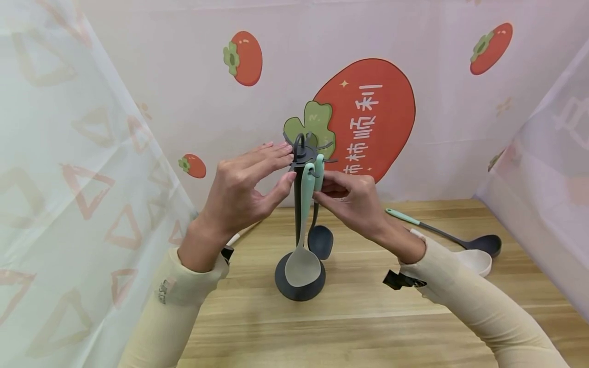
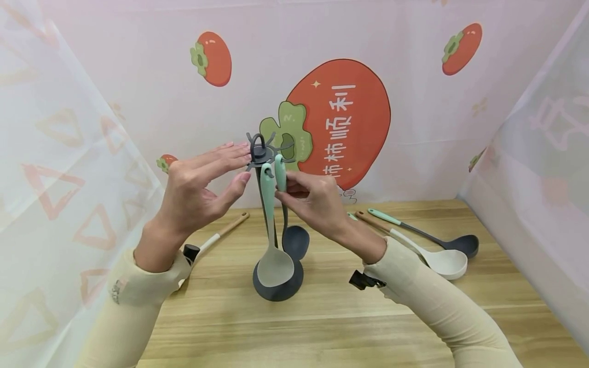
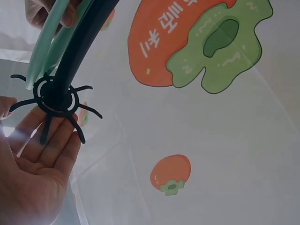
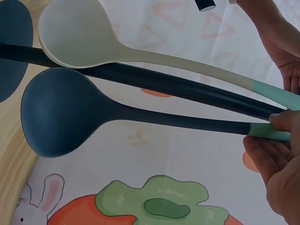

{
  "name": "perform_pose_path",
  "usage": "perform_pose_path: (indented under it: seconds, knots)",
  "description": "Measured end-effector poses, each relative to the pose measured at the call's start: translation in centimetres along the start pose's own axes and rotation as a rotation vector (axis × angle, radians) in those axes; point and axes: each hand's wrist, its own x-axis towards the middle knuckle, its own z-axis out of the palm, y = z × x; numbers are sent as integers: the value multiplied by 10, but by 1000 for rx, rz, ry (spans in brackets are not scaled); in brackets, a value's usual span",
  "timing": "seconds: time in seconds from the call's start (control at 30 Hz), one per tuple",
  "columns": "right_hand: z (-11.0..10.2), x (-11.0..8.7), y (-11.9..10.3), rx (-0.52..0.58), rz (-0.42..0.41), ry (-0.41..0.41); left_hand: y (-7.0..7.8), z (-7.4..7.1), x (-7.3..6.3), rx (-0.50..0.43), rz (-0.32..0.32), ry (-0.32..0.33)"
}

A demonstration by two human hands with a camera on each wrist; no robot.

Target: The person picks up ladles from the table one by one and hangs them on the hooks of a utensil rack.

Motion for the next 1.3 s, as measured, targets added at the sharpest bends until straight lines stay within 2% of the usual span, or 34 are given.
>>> perform_pose_path:
  seconds: [0.53, 0.7, 0.93, 1.3]
  knots:
    - [-5, -1, 0, -5, -1, -23, 10, -3, 1, 87, -31, -18]
    - [-10, -2, 0, -5, -3, -30, 14, -5, 1, 149, 11, 18]
    - [-22, -6, 8, -45, 43, -47, 21, -1, 0, 213, 97, 64]
    - [-45, -15, 29, -195, 120, -80, 33, 1, 3, 313, 111, 37]
